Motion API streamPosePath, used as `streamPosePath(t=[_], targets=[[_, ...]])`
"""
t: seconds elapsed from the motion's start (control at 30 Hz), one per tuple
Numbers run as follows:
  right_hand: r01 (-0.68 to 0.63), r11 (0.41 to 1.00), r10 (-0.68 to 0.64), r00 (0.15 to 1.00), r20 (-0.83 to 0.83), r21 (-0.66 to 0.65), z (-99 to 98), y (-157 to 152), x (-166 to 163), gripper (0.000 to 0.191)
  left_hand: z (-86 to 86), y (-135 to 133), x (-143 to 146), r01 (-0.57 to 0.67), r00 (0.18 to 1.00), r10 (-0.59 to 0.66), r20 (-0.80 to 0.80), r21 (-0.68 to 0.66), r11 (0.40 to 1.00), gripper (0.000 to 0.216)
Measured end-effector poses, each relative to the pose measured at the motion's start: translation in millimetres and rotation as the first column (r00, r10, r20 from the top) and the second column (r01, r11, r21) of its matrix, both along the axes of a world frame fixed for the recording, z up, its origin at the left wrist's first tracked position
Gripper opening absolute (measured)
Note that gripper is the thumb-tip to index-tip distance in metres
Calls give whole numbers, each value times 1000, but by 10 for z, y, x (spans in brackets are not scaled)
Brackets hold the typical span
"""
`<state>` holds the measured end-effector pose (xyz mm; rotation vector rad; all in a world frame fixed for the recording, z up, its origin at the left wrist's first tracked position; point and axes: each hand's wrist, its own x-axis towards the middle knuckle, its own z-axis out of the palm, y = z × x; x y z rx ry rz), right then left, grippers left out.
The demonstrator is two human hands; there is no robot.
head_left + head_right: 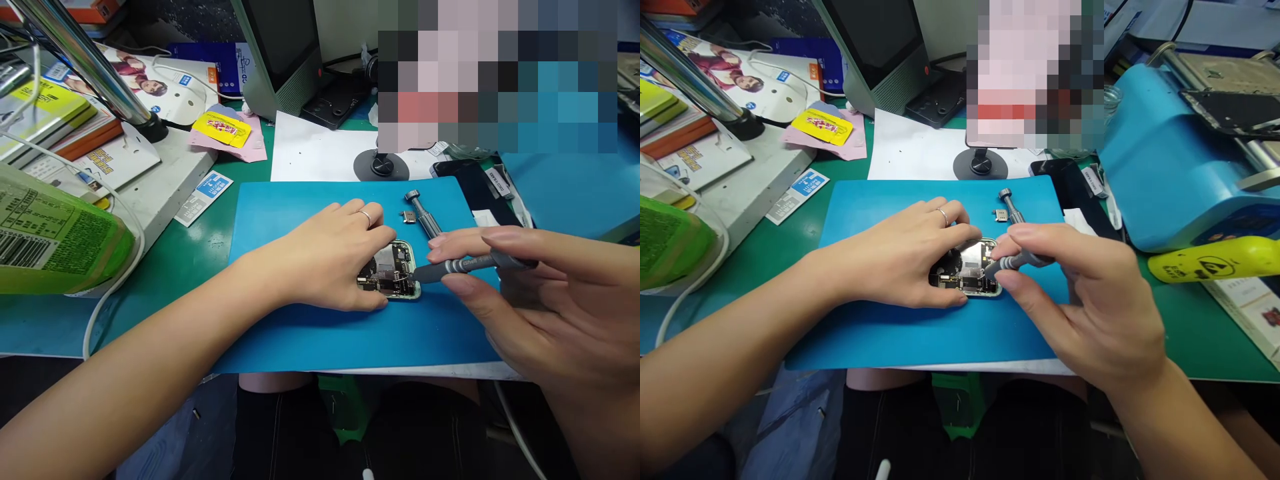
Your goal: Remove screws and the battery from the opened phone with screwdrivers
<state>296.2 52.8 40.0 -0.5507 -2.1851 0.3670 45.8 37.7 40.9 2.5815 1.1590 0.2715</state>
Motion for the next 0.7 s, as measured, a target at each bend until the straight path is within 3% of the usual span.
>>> streamPosePath(t=[0.13,0.23,0.7], targets=[[-64,997,66,997,26,-53,0,7,7,85,-10,3,-1,2,1000,-2,9,12,1000,50],[-31,997,35,998,53,-65,5,-29,19,87,-17,1,-4,1,1000,-1,10,17,1000,50],[-2,994,-3,999,40,110,-21,57,-33,89,-17,-1,-7,-1,1000,1,4,11,1000,55]])
